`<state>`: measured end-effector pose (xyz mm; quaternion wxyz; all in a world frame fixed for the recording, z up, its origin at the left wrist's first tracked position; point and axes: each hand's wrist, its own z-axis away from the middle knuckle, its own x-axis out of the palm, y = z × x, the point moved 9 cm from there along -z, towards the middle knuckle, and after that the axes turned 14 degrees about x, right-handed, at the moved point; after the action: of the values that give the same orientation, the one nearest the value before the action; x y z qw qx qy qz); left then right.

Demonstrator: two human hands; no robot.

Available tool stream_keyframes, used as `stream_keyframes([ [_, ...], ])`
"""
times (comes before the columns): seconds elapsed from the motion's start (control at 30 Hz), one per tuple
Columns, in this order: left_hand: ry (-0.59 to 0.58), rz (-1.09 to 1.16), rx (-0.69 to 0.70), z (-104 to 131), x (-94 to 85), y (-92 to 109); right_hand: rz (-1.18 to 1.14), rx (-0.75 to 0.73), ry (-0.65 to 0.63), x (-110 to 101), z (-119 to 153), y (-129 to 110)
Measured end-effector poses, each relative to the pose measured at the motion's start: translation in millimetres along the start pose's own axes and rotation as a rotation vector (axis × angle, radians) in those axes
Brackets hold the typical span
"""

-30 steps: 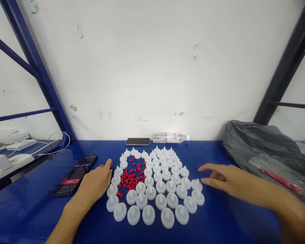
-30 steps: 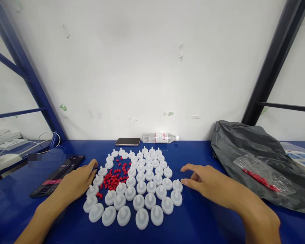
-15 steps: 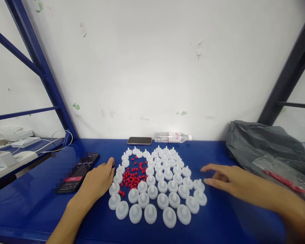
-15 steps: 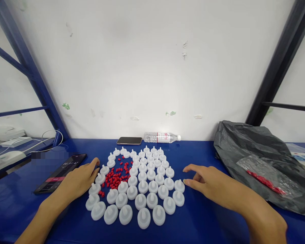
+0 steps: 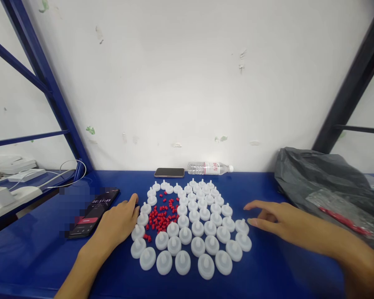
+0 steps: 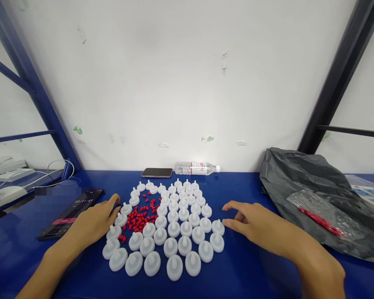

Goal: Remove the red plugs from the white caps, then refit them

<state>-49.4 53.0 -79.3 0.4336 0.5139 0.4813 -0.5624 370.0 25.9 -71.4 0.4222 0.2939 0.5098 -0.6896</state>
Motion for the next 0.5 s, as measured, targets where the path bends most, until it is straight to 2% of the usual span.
stream_keyframes([
  [0.5, -0.003, -0.008, 0.005, 1.7, -2.4, 1.3, -0.014, -0.006, 0.027, -2.7, 1.0, -1.3],
])
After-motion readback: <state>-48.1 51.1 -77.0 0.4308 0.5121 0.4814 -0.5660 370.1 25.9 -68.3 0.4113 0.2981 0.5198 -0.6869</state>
